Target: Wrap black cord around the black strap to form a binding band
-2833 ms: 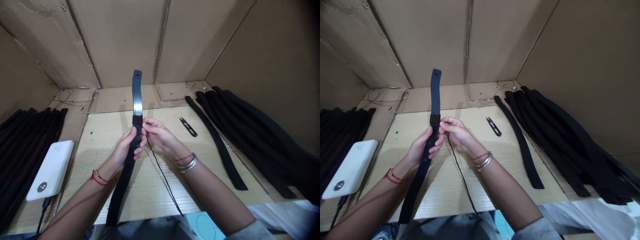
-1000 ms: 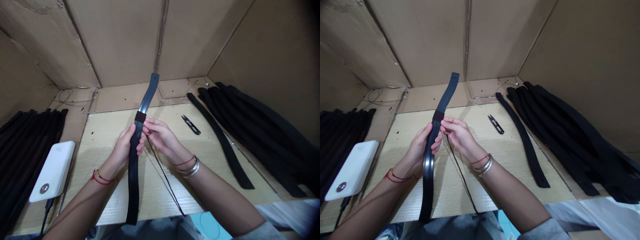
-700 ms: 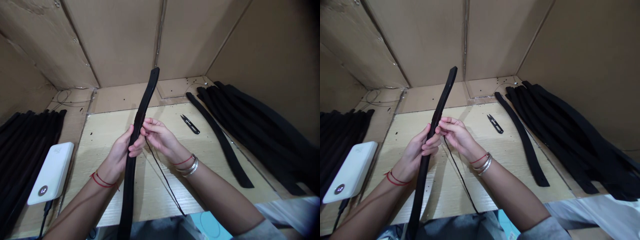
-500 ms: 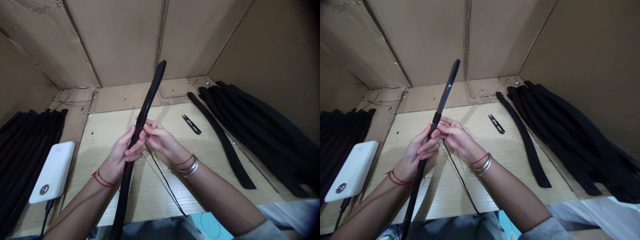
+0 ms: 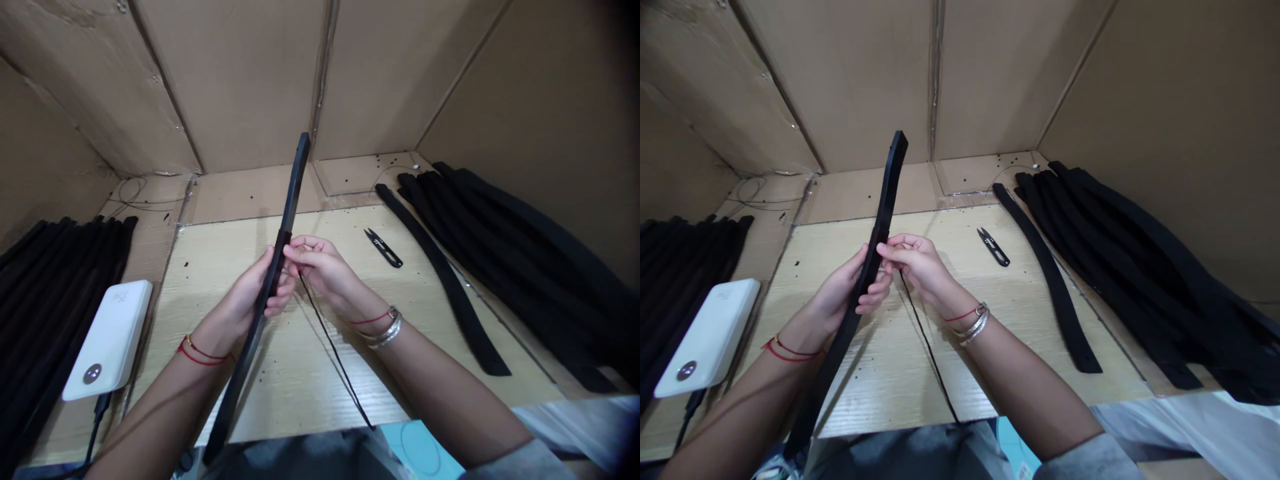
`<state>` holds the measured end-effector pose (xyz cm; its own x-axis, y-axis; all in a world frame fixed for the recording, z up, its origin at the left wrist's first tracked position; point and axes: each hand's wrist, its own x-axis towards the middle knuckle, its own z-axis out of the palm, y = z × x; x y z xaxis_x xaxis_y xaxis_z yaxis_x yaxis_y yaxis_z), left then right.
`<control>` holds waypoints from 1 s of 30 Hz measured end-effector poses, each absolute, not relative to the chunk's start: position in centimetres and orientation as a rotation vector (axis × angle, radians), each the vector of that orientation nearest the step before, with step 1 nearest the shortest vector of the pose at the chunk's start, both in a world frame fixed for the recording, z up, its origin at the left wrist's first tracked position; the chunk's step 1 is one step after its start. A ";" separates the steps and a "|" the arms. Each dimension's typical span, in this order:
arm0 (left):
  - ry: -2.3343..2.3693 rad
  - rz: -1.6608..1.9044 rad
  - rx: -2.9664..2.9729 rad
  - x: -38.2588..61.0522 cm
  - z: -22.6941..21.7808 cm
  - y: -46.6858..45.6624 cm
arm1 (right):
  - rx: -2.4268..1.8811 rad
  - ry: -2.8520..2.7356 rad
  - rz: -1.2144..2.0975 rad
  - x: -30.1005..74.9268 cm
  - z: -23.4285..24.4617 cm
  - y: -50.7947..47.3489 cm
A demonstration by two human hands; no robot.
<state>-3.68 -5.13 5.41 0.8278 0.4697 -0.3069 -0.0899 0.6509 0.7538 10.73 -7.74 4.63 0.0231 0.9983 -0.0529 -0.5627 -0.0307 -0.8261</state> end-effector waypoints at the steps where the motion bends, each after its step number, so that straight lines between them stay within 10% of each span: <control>1: 0.522 0.336 0.808 -3.8 5.3 -4.9 | -0.817 -0.690 1.427 10.7 4.6 -7.7; 30: 0.189 0.089 0.536 -4.7 6.1 -4.3 | -0.777 -0.805 1.496 10.4 5.1 -8.4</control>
<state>-4.74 -4.33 6.12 0.9787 0.1339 -0.1555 -0.0352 0.8562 0.5154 10.42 -8.43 5.12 -0.0688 0.9975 -0.0185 -0.5340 -0.0525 -0.8438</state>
